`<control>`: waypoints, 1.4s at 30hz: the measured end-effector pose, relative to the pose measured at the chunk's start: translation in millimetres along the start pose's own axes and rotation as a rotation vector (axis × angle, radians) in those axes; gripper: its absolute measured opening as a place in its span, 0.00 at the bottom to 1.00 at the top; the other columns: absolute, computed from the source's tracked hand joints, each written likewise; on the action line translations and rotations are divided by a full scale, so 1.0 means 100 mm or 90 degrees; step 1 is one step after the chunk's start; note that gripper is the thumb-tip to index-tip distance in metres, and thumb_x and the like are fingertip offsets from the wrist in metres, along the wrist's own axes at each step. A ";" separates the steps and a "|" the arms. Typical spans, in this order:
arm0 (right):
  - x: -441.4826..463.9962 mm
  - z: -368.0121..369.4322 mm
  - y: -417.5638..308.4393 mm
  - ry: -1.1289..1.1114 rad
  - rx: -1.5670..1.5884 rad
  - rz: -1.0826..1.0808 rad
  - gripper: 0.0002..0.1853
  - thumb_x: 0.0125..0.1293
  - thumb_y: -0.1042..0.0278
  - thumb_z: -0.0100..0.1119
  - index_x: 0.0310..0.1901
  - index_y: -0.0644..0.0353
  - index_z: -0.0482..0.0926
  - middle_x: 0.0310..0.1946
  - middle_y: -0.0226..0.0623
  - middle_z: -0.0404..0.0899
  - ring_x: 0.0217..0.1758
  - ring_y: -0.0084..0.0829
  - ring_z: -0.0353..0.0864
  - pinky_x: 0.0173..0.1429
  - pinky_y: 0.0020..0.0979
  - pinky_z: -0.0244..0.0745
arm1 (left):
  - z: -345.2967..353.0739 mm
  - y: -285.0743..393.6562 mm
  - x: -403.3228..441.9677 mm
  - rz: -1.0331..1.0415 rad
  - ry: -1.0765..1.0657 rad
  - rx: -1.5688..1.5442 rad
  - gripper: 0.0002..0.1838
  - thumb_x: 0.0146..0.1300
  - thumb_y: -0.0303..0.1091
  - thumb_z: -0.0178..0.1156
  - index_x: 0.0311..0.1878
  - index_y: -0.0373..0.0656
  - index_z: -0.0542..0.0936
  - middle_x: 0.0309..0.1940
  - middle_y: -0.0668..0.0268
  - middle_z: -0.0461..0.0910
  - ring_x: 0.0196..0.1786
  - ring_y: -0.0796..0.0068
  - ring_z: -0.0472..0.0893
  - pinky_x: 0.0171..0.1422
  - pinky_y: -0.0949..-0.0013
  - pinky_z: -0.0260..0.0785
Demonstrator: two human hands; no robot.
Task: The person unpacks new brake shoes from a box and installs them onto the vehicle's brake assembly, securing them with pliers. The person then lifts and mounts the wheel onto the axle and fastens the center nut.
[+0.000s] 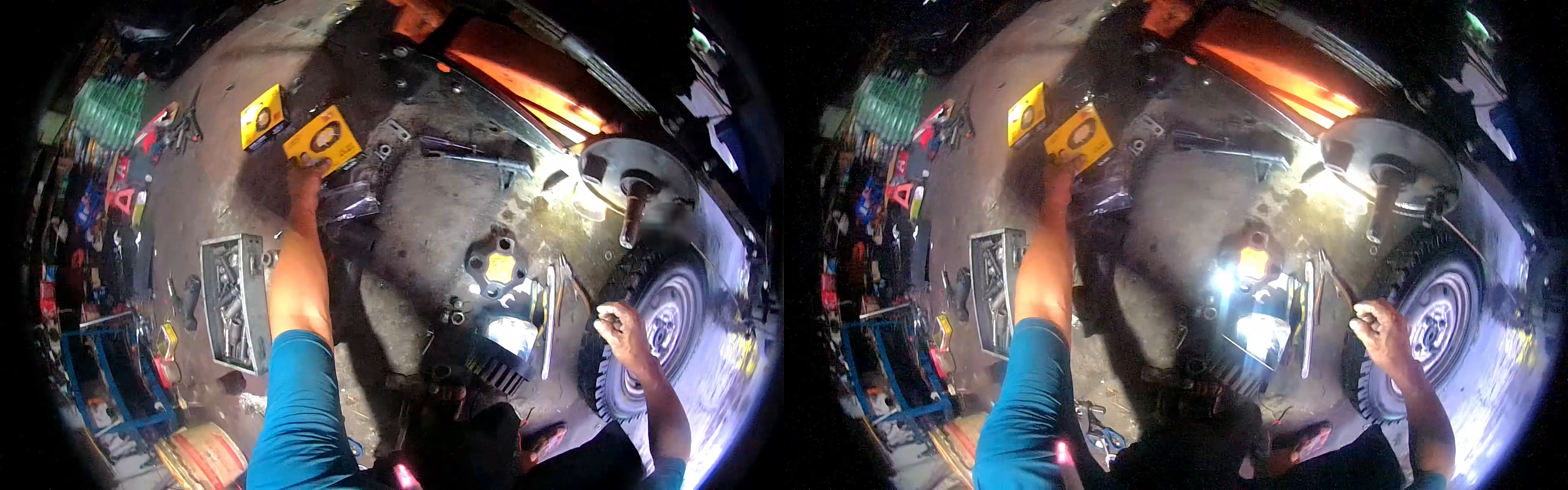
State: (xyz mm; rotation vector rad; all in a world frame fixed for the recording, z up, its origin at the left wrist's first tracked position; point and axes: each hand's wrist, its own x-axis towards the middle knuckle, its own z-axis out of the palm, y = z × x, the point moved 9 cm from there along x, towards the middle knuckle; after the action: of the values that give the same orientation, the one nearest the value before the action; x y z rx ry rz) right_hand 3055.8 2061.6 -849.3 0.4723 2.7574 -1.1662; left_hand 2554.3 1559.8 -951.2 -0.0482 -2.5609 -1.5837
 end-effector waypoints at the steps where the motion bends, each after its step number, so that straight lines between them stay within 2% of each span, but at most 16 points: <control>1: 0.15 0.02 -0.20 -0.013 -0.036 -0.027 0.12 0.56 0.74 0.66 0.43 0.61 0.79 0.34 0.39 0.78 0.36 0.34 0.80 0.40 0.32 0.77 | 0.07 0.16 -0.10 0.012 -0.015 -0.040 0.25 0.47 0.32 0.73 0.49 0.35 0.78 0.42 0.60 0.82 0.43 0.67 0.81 0.49 0.63 0.72; 3: 0.53 0.16 -0.67 -0.027 -0.037 -0.124 0.12 0.61 0.74 0.64 0.45 0.65 0.78 0.37 0.40 0.79 0.38 0.31 0.80 0.44 0.29 0.75 | 0.15 0.30 -0.21 -0.047 -0.058 -0.048 0.20 0.46 0.29 0.73 0.44 0.34 0.81 0.38 0.60 0.84 0.39 0.70 0.82 0.45 0.63 0.73; 6: 1.30 0.71 -1.36 -0.208 0.090 -0.021 0.25 0.66 0.61 0.59 0.61 0.63 0.69 0.59 0.43 0.70 0.58 0.38 0.74 0.63 0.36 0.69 | 0.21 0.23 -0.22 -0.102 -0.079 -0.089 0.19 0.45 0.29 0.74 0.42 0.34 0.82 0.38 0.60 0.85 0.40 0.69 0.82 0.45 0.63 0.73; 7: 1.61 0.98 -1.55 -0.257 0.119 0.005 0.29 0.68 0.56 0.57 0.66 0.62 0.66 0.66 0.44 0.67 0.65 0.40 0.72 0.69 0.38 0.68 | 0.20 -0.43 0.06 -0.148 -0.060 0.065 0.22 0.45 0.32 0.76 0.44 0.35 0.81 0.39 0.59 0.85 0.41 0.66 0.83 0.46 0.63 0.73; 8: 1.93 1.25 -1.71 -0.244 0.154 -0.073 0.31 0.67 0.57 0.59 0.68 0.60 0.64 0.69 0.46 0.64 0.69 0.42 0.67 0.71 0.38 0.64 | 0.19 -0.34 0.04 -0.136 -0.069 0.033 0.24 0.44 0.34 0.76 0.45 0.35 0.81 0.40 0.59 0.85 0.42 0.65 0.83 0.47 0.63 0.73; 10: 2.53 1.83 -1.86 -0.256 0.238 -0.102 0.28 0.67 0.63 0.57 0.67 0.60 0.67 0.68 0.46 0.65 0.69 0.42 0.66 0.71 0.38 0.64 | 0.21 -0.03 -0.11 -0.114 -0.088 -0.029 0.26 0.44 0.36 0.77 0.46 0.35 0.81 0.41 0.58 0.85 0.45 0.63 0.83 0.49 0.62 0.72; 13: 3.05 2.18 -2.26 -0.276 0.262 -0.176 0.31 0.65 0.72 0.53 0.70 0.61 0.59 0.61 0.46 0.73 0.56 0.36 0.77 0.60 0.32 0.71 | 0.18 -0.01 -0.14 -0.131 -0.079 0.077 0.27 0.43 0.36 0.77 0.47 0.36 0.80 0.44 0.57 0.84 0.49 0.61 0.82 0.53 0.62 0.72; 15: 3.25 2.37 -2.45 -0.264 0.226 -0.220 0.31 0.64 0.72 0.53 0.69 0.62 0.62 0.59 0.45 0.75 0.54 0.34 0.76 0.58 0.31 0.70 | 0.17 -0.01 -0.16 -0.118 -0.067 0.067 0.27 0.43 0.35 0.77 0.47 0.36 0.80 0.44 0.57 0.83 0.49 0.61 0.82 0.54 0.62 0.72; 21: 3.27 2.96 -2.36 -0.409 0.464 -0.029 0.24 0.65 0.67 0.56 0.63 0.62 0.71 0.58 0.43 0.77 0.57 0.36 0.75 0.59 0.37 0.68 | 0.24 0.17 -0.19 -0.083 -0.116 -0.143 0.24 0.45 0.32 0.76 0.46 0.36 0.80 0.43 0.60 0.83 0.49 0.65 0.82 0.55 0.62 0.72; 26: 3.11 2.15 -2.13 -0.128 0.555 0.121 0.15 0.64 0.62 0.63 0.48 0.60 0.77 0.36 0.34 0.79 0.37 0.28 0.75 0.44 0.32 0.73 | 0.55 0.83 -0.66 -0.127 -0.247 -0.191 0.25 0.46 0.32 0.75 0.49 0.38 0.81 0.43 0.64 0.83 0.47 0.72 0.80 0.54 0.65 0.71; 29: 3.14 1.78 -1.98 0.039 0.668 0.016 0.10 0.59 0.73 0.66 0.39 0.60 0.74 0.28 0.30 0.74 0.29 0.22 0.72 0.29 0.27 0.70 | 0.79 0.94 -0.83 -0.159 -0.219 -0.214 0.26 0.47 0.34 0.75 0.51 0.38 0.81 0.43 0.63 0.83 0.47 0.73 0.80 0.54 0.66 0.69; 31: 3.10 1.71 -1.85 0.051 0.589 0.035 0.13 0.57 0.76 0.65 0.42 0.64 0.73 0.31 0.32 0.75 0.29 0.25 0.75 0.31 0.27 0.74 | 0.71 0.93 -1.06 -0.240 -0.202 -0.238 0.27 0.48 0.35 0.75 0.53 0.37 0.80 0.45 0.63 0.82 0.48 0.73 0.80 0.54 0.66 0.67; 34: 2.60 1.39 -2.10 -0.066 0.650 0.016 0.19 0.57 0.77 0.64 0.51 0.68 0.73 0.38 0.40 0.79 0.37 0.29 0.81 0.41 0.29 0.81 | 0.51 0.73 -1.36 -0.227 -0.177 -0.534 0.25 0.55 0.28 0.69 0.57 0.36 0.76 0.51 0.62 0.80 0.53 0.69 0.78 0.58 0.64 0.68; 36: 2.22 1.19 -2.19 -0.146 0.667 -0.029 0.24 0.58 0.76 0.64 0.56 0.70 0.71 0.42 0.45 0.80 0.43 0.32 0.82 0.47 0.32 0.82 | 0.35 1.26 -1.78 -0.248 -0.127 -0.628 0.24 0.58 0.24 0.65 0.59 0.37 0.74 0.54 0.62 0.78 0.56 0.67 0.78 0.60 0.63 0.69; 39: 1.79 0.93 -2.26 -0.151 0.588 -0.154 0.31 0.60 0.70 0.67 0.62 0.72 0.66 0.49 0.50 0.79 0.52 0.38 0.81 0.56 0.39 0.80 | 0.22 1.61 -2.07 -0.270 -0.092 -0.548 0.24 0.66 0.29 0.59 0.64 0.33 0.68 0.53 0.62 0.79 0.57 0.69 0.78 0.63 0.65 0.69; 42: 1.42 0.75 -1.83 -0.037 0.904 -0.044 0.34 0.60 0.67 0.69 0.64 0.71 0.64 0.52 0.50 0.78 0.54 0.39 0.80 0.58 0.41 0.80 | 0.56 1.85 -2.29 -0.223 -0.193 -0.653 0.24 0.64 0.28 0.61 0.62 0.32 0.69 0.52 0.62 0.79 0.56 0.71 0.78 0.62 0.65 0.70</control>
State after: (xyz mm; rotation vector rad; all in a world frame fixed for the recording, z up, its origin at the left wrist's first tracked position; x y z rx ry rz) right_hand 2860.3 1922.1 -808.1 0.3722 1.4299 -2.8785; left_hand 2793.6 1701.6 -840.6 0.0706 -1.6674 -3.0388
